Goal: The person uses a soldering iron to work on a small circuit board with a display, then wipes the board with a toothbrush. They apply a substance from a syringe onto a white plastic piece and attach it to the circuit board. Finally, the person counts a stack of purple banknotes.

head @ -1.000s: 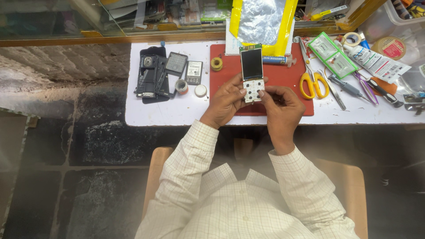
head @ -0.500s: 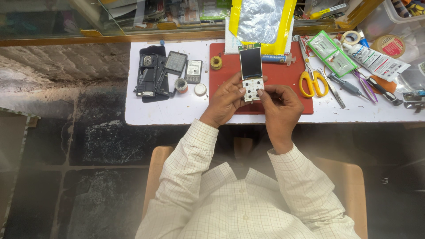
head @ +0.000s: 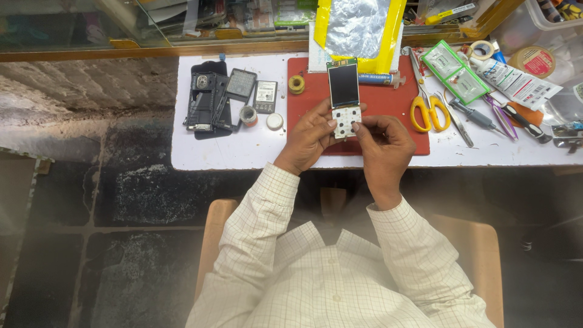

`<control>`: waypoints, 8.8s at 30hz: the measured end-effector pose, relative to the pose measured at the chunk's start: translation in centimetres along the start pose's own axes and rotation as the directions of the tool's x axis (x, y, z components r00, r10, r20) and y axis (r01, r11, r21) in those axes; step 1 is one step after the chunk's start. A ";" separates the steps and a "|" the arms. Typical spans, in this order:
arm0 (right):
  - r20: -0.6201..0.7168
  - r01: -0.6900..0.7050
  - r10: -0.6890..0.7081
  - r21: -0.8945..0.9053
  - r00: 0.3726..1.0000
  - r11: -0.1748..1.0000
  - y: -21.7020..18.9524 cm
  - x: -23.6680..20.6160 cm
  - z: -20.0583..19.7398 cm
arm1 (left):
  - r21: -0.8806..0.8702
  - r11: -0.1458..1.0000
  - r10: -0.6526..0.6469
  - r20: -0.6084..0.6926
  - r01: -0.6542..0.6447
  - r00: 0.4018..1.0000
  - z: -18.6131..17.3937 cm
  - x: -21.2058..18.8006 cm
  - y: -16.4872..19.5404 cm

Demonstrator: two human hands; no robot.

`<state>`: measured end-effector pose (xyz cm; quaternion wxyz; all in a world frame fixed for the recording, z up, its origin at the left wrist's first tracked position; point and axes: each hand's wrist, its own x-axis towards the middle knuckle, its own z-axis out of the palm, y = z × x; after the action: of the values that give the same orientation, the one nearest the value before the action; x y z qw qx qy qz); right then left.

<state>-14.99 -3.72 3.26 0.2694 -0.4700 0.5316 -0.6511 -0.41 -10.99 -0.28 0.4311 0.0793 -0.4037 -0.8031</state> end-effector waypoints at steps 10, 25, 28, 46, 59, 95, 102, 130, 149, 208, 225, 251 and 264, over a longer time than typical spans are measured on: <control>-0.008 0.102 -0.103 -0.125 0.995 0.987 -0.4 0.0 0.1 | -0.002 1.000 -0.001 0.011 0.001 1.000 0.0 0.0 0.1; 0.016 0.132 -0.131 -0.108 0.991 0.985 -0.4 -0.4 0.1 | -0.007 1.000 0.000 0.008 0.000 1.000 -0.1 -0.1 0.0; 0.023 0.124 -0.122 -0.091 0.992 0.988 0.1 -0.3 0.0 | -0.008 1.000 0.009 0.015 -0.009 1.000 -0.1 -0.2 0.0; 0.132 -0.220 0.190 0.271 0.973 0.937 1.9 1.1 -1.0 | 0.121 0.992 0.026 -0.024 -0.023 0.999 0.2 -0.2 -0.2; 0.161 -0.246 0.210 0.255 0.964 0.935 1.8 1.2 -1.8 | 0.343 0.926 0.212 -0.125 -0.159 0.969 1.1 0.5 -2.0; 0.268 -0.392 0.333 0.209 0.904 0.896 2.6 4.1 -2.8 | 0.314 0.934 0.217 -0.116 -0.172 0.969 1.1 0.2 -1.8; 0.222 -0.301 0.253 0.216 0.942 0.929 2.9 3.5 -2.1 | 0.304 0.937 0.216 -0.127 -0.170 0.968 1.1 0.3 -1.7; 0.338 -0.345 0.258 0.230 0.905 0.910 2.2 3.0 -2.6 | 0.463 0.886 0.226 -0.388 -0.023 0.893 1.4 -0.6 -1.3; 0.348 -0.430 0.324 0.288 0.879 0.856 2.7 4.1 -3.0 | 0.451 0.886 0.084 -0.376 0.104 0.923 1.5 -1.3 -0.4; 0.354 -0.388 0.294 0.234 0.888 0.892 3.4 2.6 -2.4 | 0.562 0.827 0.283 -0.361 -0.035 0.888 1.0 -1.0 -1.7; 0.317 -0.286 0.204 0.235 0.926 0.929 0.7 4.5 -1.0 | 0.478 0.878 0.262 -0.435 -0.025 0.861 1.9 -2.0 -0.4; 0.472 -0.586 0.371 0.483 0.800 0.650 4.0 7.7 -4.2 | 0.744 -0.135 0.587 -0.472 0.654 0.658 -4.3 -10.0 11.5; 0.559 -0.647 0.343 0.547 0.755 0.531 3.7 7.0 -3.4 | 0.728 -0.160 0.675 -0.412 0.667 0.612 -4.4 -9.3 9.8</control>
<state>-21.46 -9.25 2.03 0.7051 -0.2698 0.2843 -0.5909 13.52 -9.49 1.74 0.3259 0.7180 -0.6138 -0.0377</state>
